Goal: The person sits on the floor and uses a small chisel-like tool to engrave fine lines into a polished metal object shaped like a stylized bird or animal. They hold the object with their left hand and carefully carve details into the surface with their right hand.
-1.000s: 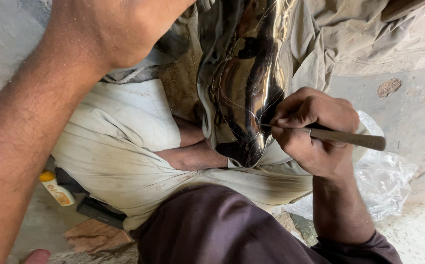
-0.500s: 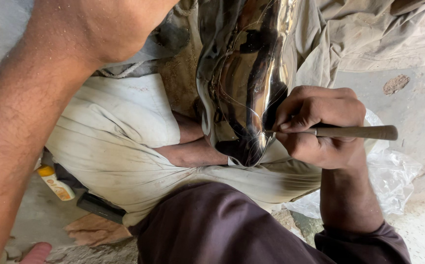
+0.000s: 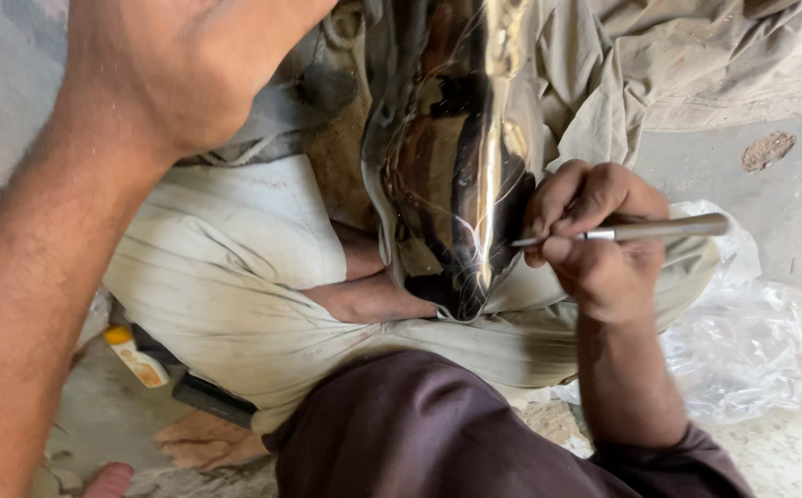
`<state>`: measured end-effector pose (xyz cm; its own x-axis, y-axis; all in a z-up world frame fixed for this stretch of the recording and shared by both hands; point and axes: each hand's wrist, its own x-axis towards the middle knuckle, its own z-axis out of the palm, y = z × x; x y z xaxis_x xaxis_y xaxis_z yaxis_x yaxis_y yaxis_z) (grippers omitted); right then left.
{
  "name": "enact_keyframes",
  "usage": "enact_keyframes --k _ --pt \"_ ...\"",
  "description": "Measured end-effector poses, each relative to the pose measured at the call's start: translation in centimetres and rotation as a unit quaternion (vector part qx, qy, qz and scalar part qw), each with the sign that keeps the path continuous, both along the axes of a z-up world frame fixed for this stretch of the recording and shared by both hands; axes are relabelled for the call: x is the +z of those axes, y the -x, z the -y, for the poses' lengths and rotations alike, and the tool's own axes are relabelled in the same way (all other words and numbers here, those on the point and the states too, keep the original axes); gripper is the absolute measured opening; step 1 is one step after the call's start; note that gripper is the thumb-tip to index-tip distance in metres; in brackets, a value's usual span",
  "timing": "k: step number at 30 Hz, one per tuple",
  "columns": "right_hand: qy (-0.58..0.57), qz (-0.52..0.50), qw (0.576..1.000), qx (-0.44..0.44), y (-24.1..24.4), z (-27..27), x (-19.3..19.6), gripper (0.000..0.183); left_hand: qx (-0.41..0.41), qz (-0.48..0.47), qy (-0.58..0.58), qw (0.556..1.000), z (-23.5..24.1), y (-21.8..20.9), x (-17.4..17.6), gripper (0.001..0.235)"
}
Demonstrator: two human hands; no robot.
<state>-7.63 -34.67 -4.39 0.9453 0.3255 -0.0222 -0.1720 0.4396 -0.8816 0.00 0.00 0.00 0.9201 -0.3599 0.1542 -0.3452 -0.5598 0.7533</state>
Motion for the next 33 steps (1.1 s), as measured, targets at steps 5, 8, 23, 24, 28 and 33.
enact_keyframes --k 5,8,23,24,28,33 --pt "-0.05 -0.258 0.937 -0.229 3.9 -1.1 1.0 0.011 0.0 -0.018 -0.002 1.0 0.4 -1.0 0.5 0.024" --pt "-0.011 -0.249 0.927 -0.28 4.1 -2.3 1.4 0.009 -0.002 -0.033 -0.005 0.999 0.8 -1.9 1.0 0.024" --pt "0.082 -0.209 0.923 -0.311 2.7 -4.2 2.1 0.012 0.025 -0.099 0.015 0.995 1.6 -2.1 1.2 0.031" --pt "0.087 -0.209 0.923 -0.31 2.6 -4.1 2.2 0.012 0.03 -0.103 0.013 0.994 1.6 -2.0 1.1 0.03" --pt "0.127 -0.199 0.924 -0.3 2.6 -4.1 2.2 0.01 0.019 -0.095 0.005 0.995 1.4 -2.2 0.9 0.029" --pt "0.156 -0.172 0.929 -0.288 2.8 -3.9 2.4 0.01 0.009 -0.087 0.014 0.996 1.3 -2.2 0.8 0.028"
